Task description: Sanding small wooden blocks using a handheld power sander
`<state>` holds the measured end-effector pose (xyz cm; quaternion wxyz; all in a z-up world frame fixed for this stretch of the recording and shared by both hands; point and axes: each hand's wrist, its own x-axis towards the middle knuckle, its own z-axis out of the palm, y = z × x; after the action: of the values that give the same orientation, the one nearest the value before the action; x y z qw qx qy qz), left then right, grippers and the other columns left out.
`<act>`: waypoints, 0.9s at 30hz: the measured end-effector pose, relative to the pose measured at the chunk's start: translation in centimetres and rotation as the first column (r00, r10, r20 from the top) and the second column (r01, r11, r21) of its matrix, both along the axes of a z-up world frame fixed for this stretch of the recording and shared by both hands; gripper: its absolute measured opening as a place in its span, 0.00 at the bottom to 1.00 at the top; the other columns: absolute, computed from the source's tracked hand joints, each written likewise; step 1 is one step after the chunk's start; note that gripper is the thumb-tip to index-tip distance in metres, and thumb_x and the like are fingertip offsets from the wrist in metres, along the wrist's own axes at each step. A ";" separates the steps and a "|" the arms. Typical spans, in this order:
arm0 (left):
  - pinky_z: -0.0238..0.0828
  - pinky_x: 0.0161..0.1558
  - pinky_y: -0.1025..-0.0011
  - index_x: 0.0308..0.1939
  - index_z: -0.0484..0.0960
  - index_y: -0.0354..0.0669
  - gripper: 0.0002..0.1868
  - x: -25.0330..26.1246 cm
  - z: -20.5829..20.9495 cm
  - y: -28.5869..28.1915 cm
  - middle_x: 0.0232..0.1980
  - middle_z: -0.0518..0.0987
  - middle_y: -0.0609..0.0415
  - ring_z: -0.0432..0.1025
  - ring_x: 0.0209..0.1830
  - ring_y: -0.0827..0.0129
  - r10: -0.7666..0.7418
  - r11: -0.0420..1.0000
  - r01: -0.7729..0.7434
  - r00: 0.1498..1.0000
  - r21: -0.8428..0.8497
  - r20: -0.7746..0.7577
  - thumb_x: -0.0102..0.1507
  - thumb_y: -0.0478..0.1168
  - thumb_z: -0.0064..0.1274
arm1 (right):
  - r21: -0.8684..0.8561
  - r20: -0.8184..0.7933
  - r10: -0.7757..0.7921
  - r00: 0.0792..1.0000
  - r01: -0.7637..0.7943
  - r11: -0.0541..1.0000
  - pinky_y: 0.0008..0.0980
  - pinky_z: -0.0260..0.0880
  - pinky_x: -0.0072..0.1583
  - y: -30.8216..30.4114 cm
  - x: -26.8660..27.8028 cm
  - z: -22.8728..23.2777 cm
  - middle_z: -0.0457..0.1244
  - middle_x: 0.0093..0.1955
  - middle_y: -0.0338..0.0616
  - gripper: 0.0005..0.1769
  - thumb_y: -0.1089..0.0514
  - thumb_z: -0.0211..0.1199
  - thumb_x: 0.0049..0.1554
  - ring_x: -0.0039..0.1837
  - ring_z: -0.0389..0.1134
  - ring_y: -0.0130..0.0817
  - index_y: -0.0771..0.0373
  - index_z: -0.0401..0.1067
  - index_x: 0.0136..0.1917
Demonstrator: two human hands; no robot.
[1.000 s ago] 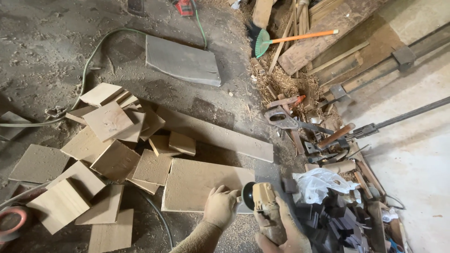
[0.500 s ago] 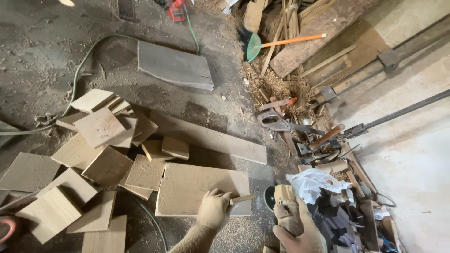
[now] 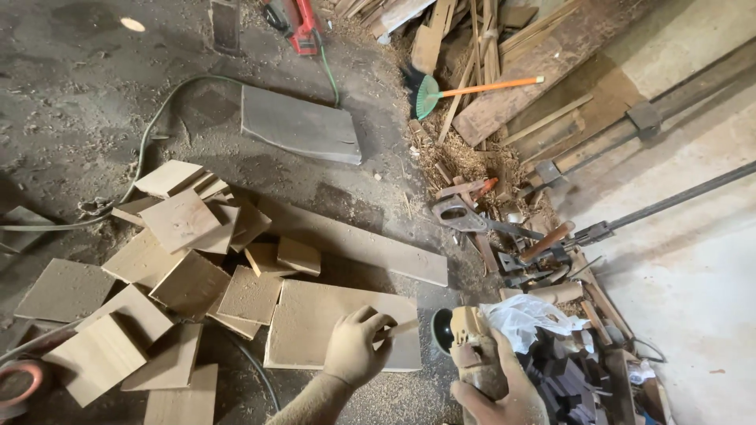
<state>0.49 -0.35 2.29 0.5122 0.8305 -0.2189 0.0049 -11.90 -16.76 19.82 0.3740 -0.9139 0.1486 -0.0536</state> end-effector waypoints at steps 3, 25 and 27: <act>0.69 0.50 0.70 0.41 0.86 0.56 0.05 0.2 -0.7 0.5 0.37 0.79 0.67 0.73 0.39 0.78 -0.018 1.000 0.018 1.000 0.023 0.000 0.62 0.44 0.59 | -0.019 -0.021 -0.038 0.999 0.038 0.999 0.30 0.75 0.62 0.6 0.3 0.4 0.72 0.62 0.46 0.52 0.64 0.72 0.40 0.59 0.78 0.32 0.62 0.57 0.77; 0.65 0.59 0.66 0.47 0.85 0.62 0.08 0.1 -3.0 0.2 0.42 0.86 0.67 0.73 0.48 0.74 -0.003 0.978 0.008 1.000 0.207 -0.028 0.65 0.49 0.54 | -0.148 -0.154 -0.160 0.975 0.137 0.979 0.31 0.72 0.66 5.8 2.2 -1.3 0.68 0.71 0.39 0.55 0.59 0.72 0.40 0.69 0.72 0.30 0.49 0.56 0.79; 0.66 0.59 0.65 0.46 0.85 0.59 0.08 0.1 -3.5 0.0 0.40 0.85 0.65 0.73 0.48 0.72 -0.009 0.977 0.011 1.000 0.215 -0.010 0.66 0.49 0.52 | -0.173 -0.210 -0.162 0.964 0.127 0.977 0.30 0.73 0.65 6.1 2.1 -1.0 0.68 0.70 0.38 0.56 0.56 0.72 0.40 0.68 0.72 0.30 0.47 0.54 0.80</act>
<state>0.56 -0.31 -1.25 0.4205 0.8799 -0.2200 -0.0252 -9.78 -10.65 18.82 0.2766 -0.9275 0.2513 0.0106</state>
